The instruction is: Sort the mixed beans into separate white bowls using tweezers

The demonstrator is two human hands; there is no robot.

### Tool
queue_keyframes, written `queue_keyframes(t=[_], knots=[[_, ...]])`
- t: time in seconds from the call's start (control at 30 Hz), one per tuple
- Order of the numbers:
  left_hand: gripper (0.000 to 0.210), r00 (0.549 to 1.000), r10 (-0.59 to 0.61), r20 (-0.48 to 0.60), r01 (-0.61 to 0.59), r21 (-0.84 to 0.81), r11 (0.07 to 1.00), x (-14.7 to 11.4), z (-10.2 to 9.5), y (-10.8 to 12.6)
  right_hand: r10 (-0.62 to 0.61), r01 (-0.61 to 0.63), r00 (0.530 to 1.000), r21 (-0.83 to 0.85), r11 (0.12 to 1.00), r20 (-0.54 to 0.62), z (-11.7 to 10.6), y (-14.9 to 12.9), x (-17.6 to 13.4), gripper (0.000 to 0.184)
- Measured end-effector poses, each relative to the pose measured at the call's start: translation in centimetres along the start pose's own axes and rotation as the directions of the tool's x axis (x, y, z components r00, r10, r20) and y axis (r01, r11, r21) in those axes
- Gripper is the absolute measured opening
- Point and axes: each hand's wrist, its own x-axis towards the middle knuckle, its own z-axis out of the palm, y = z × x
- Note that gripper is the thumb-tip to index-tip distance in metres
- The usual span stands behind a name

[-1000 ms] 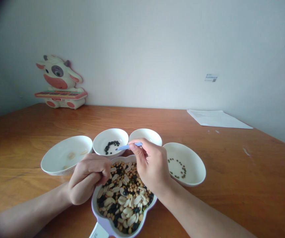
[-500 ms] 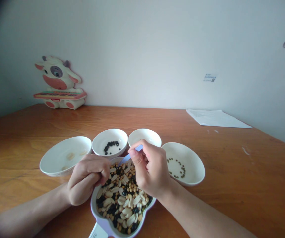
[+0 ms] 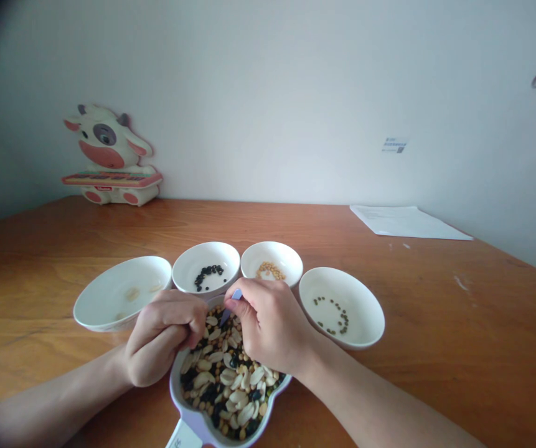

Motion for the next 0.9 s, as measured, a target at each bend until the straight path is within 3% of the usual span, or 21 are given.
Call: queue_keyframes(t=[0.33, 0.6, 0.9], knots=[[0.026, 1.000, 0.008, -0.003, -0.008, 0.000, 1.000, -0.27, -0.08, -0.14, -0.004, 0.008, 0.986, 0.025, 1.000, -0.165, -0.30, -0.33, -0.06, 0.017], [0.027, 1.000, 0.011, 0.000, -0.011, 0.003, 1.000, -0.16, -0.26, 0.12, 0.061, -0.043, 0.941, 0.060, 0.997, -0.333, 0.10, -0.31, -0.47, 0.013], [0.026, 1.000, 0.017, -0.003, -0.017, -0.001, 1.000, -0.47, -0.15, -0.01, 0.174, -0.139, 0.928, 0.127, 0.982, -0.328, 0.65, 0.36, -0.56, 0.013]])
